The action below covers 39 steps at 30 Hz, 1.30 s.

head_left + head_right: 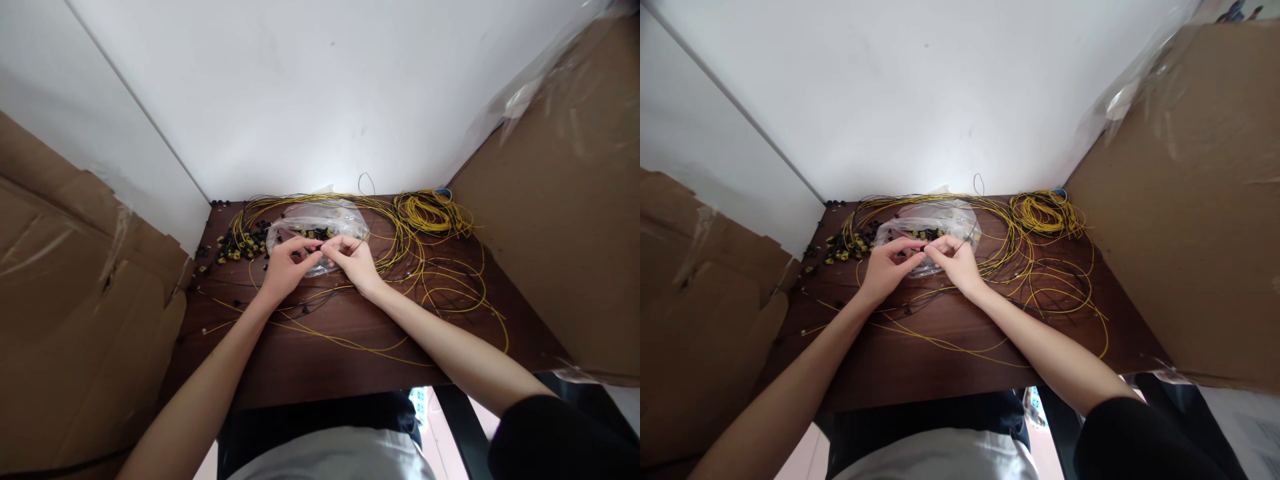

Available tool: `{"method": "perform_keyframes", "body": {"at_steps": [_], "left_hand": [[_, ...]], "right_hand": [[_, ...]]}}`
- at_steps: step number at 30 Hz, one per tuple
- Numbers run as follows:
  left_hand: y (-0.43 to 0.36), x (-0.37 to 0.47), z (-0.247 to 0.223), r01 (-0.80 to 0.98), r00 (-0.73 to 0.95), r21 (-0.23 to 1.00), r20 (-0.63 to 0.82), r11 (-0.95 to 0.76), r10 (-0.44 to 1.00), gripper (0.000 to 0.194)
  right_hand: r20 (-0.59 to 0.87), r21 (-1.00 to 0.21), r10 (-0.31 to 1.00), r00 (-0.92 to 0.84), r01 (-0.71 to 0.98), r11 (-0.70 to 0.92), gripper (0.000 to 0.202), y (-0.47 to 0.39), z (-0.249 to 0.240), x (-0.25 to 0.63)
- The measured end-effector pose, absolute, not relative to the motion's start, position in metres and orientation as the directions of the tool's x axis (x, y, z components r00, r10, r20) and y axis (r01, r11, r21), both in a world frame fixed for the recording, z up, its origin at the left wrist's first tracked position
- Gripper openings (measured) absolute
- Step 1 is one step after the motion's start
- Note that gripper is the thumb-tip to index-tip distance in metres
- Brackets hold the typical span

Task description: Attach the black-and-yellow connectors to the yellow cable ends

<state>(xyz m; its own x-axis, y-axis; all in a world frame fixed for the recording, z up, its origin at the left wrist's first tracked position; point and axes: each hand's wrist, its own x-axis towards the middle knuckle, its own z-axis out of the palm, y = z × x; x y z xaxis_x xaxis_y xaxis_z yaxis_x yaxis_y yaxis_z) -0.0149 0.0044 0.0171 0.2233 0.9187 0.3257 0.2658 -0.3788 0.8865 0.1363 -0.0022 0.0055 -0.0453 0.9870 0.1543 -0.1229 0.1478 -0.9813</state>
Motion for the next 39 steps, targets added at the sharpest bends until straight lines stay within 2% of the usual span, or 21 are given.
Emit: {"method": "perform_keyframes", "body": {"at_steps": [10, 19, 28, 33, 39], "left_hand": [[0.003, -0.013, 0.019, 0.267, 0.141, 0.919, 0.26, -0.29, 0.955, 0.021], [0.005, -0.013, 0.015, 0.227, 0.152, 0.93, 0.26, -0.29, 0.954, 0.019], [0.004, -0.012, 0.022, 0.029, 0.067, 0.989, 0.145, -0.148, 0.987, 0.022], [0.008, -0.016, 0.021, -0.117, 0.02, 0.991, 0.072, -0.07, 0.997, 0.026], [0.009, -0.016, 0.023, -0.192, -0.024, 0.98, 0.058, -0.062, 0.998, 0.025]], "right_hand": [[0.164, -0.983, 0.985, -0.06, -0.095, 0.158, 0.027, -0.003, 0.005, 0.136], [0.185, -0.98, 0.98, -0.072, -0.087, 0.179, 0.025, -0.004, 0.006, 0.135], [0.236, -0.971, 0.97, -0.059, -0.058, 0.233, 0.023, -0.005, 0.005, 0.135], [0.331, -0.931, 0.929, -0.164, 0.102, 0.35, 0.018, -0.011, 0.007, 0.135], [0.485, -0.722, 0.79, -0.374, 0.339, 0.604, 0.019, -0.012, 0.011, 0.139]]}}
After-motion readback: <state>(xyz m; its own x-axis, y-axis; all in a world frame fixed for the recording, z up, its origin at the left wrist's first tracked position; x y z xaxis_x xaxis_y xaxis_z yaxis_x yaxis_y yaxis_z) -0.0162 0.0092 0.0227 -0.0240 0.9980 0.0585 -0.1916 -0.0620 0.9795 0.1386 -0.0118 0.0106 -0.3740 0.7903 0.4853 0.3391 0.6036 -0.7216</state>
